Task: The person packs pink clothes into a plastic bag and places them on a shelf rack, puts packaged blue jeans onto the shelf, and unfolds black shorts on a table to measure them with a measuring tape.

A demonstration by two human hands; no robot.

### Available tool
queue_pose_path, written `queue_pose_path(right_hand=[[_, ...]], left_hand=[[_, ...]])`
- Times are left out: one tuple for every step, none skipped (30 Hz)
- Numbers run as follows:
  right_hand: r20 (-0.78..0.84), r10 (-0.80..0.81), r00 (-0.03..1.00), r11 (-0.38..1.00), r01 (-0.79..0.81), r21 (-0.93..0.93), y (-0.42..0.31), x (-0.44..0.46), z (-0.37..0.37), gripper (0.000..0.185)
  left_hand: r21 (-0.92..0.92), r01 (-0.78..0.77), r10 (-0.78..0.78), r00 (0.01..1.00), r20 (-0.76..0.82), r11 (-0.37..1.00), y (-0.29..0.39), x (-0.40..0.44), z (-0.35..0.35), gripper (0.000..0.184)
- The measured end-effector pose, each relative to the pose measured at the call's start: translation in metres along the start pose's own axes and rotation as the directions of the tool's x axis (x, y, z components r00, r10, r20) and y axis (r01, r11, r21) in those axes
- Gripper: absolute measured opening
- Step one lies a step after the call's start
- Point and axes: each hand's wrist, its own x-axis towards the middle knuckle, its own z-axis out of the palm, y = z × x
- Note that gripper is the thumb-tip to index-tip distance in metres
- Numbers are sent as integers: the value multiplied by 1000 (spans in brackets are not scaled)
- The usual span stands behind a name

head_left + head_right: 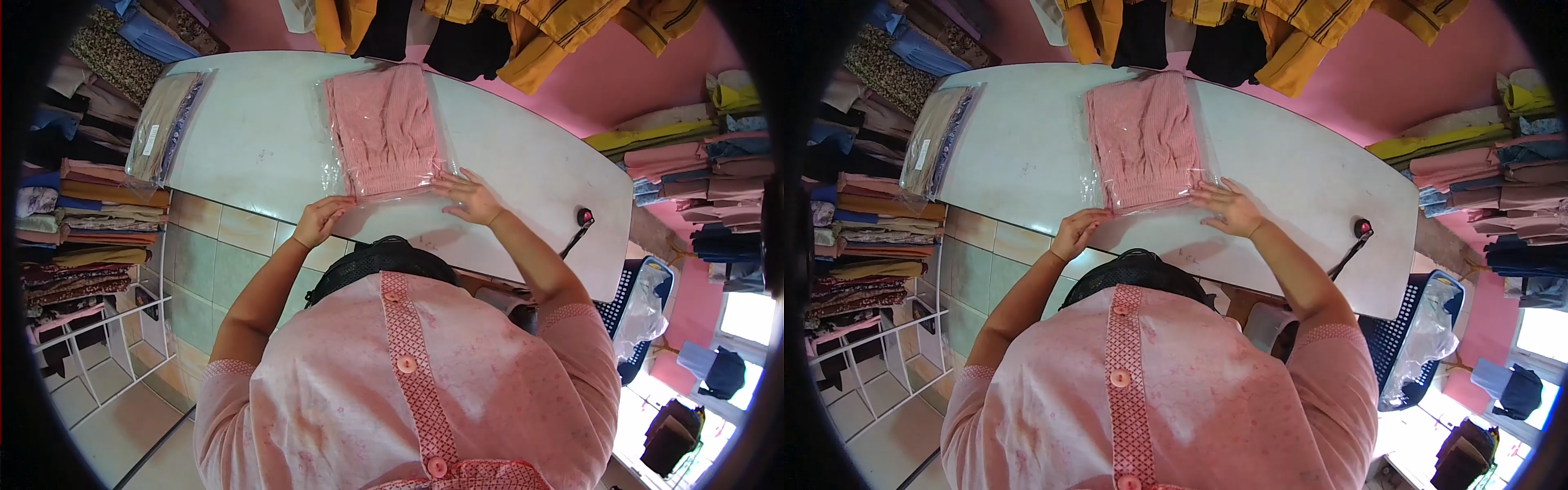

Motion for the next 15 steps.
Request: queue_pose_path(right_hand=[[-54,95,994,990,-89,113,1,-2,7,61],[-95,195,976,959,-170,228,2,-4,13,57],[-124,298,946,907,-241,345,-4,-1,12,53],[-151,254,955,934,-202,295,-11,-1,9,51],[-177,209,962,956,-163,243,-17,-2,5,48],[-201,164,966,974,-126,189,-22,-2,0,45],[-194,87,977,994,-73,78,-20,-5,2,43],[-179,12,984,999,-19,-34,-16,-9,4,41],[-153,-60,986,989,38,-144,-16,-10,3,39],[-159,-103,982,982,75,-171,-15,-10,2,37],[-163,-148,975,973,114,-198,-15,-9,1,35],[-166,-192,967,962,152,-225,-17,-7,1,33],[-181,-197,964,971,166,-173,-17,-6,6,31],[-197,-202,959,976,181,-123,-15,-5,13,29],[-213,-208,955,978,197,-74,-17,-1,15,27]], left_hand=[[5,-16,16,998,-54,1000,-1,1,0,18],[10,-31,32,994,-108,999,-2,3,1,18],[16,-46,48,986,-160,999,-4,3,2,18],[-5,-3,2,986,-167,1000,-5,2,1,18],[-26,40,-44,984,-173,999,-6,0,0,19],[-48,81,-88,980,-177,996,-8,-1,-2,19],[-31,76,-80,983,-167,997,-10,-3,-4,19],[-14,70,-71,985,-157,997,-12,-5,-8,20],[1,64,-63,987,-146,998,-11,-7,-11,20],[28,43,-39,990,-135,999,-11,-9,-14,20],[55,23,-16,992,-123,998,-10,-11,-18,20],[82,3,6,994,-111,997,-10,-14,-21,21],[87,11,-2,995,-103,996,-10,-17,-23,20],[93,17,-8,995,-96,996,-12,-20,-25,20],[100,22,-13,996,-90,995,-14,-21,-27,20]])
